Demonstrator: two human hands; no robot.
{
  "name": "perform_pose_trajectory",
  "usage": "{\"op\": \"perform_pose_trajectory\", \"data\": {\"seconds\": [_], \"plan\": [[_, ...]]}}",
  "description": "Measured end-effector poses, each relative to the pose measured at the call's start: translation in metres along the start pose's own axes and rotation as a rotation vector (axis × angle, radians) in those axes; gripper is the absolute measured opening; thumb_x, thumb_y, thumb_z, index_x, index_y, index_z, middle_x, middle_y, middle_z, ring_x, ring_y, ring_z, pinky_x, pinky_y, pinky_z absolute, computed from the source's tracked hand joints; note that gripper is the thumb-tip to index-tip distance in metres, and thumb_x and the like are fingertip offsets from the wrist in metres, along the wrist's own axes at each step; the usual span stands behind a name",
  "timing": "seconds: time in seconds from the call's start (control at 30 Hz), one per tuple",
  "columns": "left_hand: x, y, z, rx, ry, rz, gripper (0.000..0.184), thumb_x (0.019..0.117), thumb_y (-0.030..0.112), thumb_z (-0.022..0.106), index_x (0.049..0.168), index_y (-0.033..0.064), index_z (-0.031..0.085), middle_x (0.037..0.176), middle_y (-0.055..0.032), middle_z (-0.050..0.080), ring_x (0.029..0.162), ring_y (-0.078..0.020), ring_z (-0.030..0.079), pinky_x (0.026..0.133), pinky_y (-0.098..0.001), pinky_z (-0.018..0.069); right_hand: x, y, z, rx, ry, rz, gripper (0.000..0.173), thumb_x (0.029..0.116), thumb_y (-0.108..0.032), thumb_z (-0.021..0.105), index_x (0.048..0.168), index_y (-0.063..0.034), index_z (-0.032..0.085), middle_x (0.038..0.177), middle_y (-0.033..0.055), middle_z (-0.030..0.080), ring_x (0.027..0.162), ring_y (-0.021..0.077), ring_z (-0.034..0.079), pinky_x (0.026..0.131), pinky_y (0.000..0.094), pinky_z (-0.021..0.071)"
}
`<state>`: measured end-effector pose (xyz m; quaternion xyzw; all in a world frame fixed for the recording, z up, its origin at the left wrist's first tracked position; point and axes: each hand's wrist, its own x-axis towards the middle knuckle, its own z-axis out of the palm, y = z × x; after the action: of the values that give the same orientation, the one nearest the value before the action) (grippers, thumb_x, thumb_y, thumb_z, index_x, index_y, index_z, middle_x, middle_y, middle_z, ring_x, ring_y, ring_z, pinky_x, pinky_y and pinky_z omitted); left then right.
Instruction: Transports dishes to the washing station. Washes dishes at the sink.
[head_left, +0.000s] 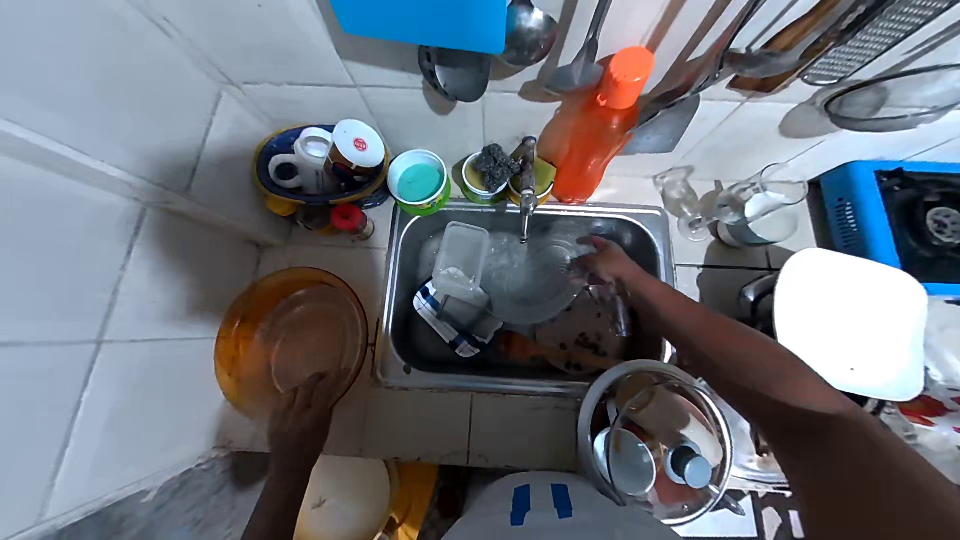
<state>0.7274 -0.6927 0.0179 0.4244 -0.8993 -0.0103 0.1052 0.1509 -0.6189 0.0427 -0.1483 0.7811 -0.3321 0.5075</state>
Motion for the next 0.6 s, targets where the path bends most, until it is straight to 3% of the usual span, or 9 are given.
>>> {"op": "perform_pose_trajectory", "data": {"seconds": [0.07,0.13,0.3,0.43,0.5,0.6], "plan": [[-0.003,-0.004,0.006,-0.018,-0.005,0.032,0.038,0.1027,0.028,0.058,0.135,0.0094,0.066,0.127,-0.0259,0.066,0.106,-0.0504,0.066,0.086,-0.0641,0.0526,0.0,0.009,-0.022,0.046,-0.012,0.0,0.054,0.1009,-0.009,0.061,0.151,-0.0121,0.042,0.11,0.0183,0.071,0.083,0.0255,0.073,0.072,0.04,0.0621],[-0.004,-0.008,0.011,-0.024,-0.013,0.05,0.044,0.1039,0.038,0.054,0.138,0.0117,0.065,0.128,-0.027,0.065,0.106,-0.0513,0.065,0.086,-0.0648,0.0517,-0.004,0.017,-0.039,0.131,-0.024,0.014,0.049,0.1035,-0.011,0.056,0.15,-0.0104,0.041,0.108,0.018,0.069,0.083,0.0256,0.072,0.073,0.0402,0.0616],[-0.006,-0.019,0.02,-0.024,-0.082,0.026,0.058,0.1068,0.054,0.034,0.145,0.0182,0.06,0.137,-0.028,0.059,0.115,-0.0532,0.061,0.093,-0.0688,0.0465,-0.001,0.041,-0.06,0.243,-0.095,0.01,0.045,0.1055,-0.009,0.047,0.15,-0.0124,0.041,0.101,0.0169,0.071,0.075,0.0243,0.071,0.065,0.0372,0.06],[-0.006,-0.02,0.022,0.014,-0.122,-0.046,0.068,0.1065,0.06,0.018,0.147,0.0216,0.057,0.146,-0.0232,0.054,0.132,-0.0502,0.052,0.104,-0.0701,0.0378,0.003,0.052,-0.053,0.252,-0.138,0.027,0.04,0.1081,-0.012,0.041,0.148,-0.0149,0.041,0.103,0.0149,0.071,0.078,0.023,0.071,0.07,0.0368,0.0595],[0.003,-0.004,0.015,0.013,-0.095,-0.126,0.068,0.1072,0.055,0.018,0.143,0.0155,0.06,0.15,-0.0242,0.051,0.138,-0.0505,0.046,0.109,-0.0707,0.0328,0.009,0.052,-0.048,0.252,-0.144,0.047,0.038,0.1094,-0.014,0.039,0.147,-0.0138,0.043,0.103,0.0153,0.071,0.079,0.0235,0.072,0.07,0.0372,0.0597],[0.042,0.067,0.0,-0.228,0.006,-0.178,0.062,0.1039,0.043,0.039,0.141,-0.0026,0.058,0.148,-0.0325,0.048,0.14,-0.0525,0.044,0.115,-0.0671,0.0319,0.02,0.053,-0.042,0.262,-0.173,0.052,0.036,0.1106,-0.017,0.04,0.146,-0.0118,0.044,0.103,0.0161,0.072,0.08,0.0244,0.073,0.069,0.0373,0.0609]]}}
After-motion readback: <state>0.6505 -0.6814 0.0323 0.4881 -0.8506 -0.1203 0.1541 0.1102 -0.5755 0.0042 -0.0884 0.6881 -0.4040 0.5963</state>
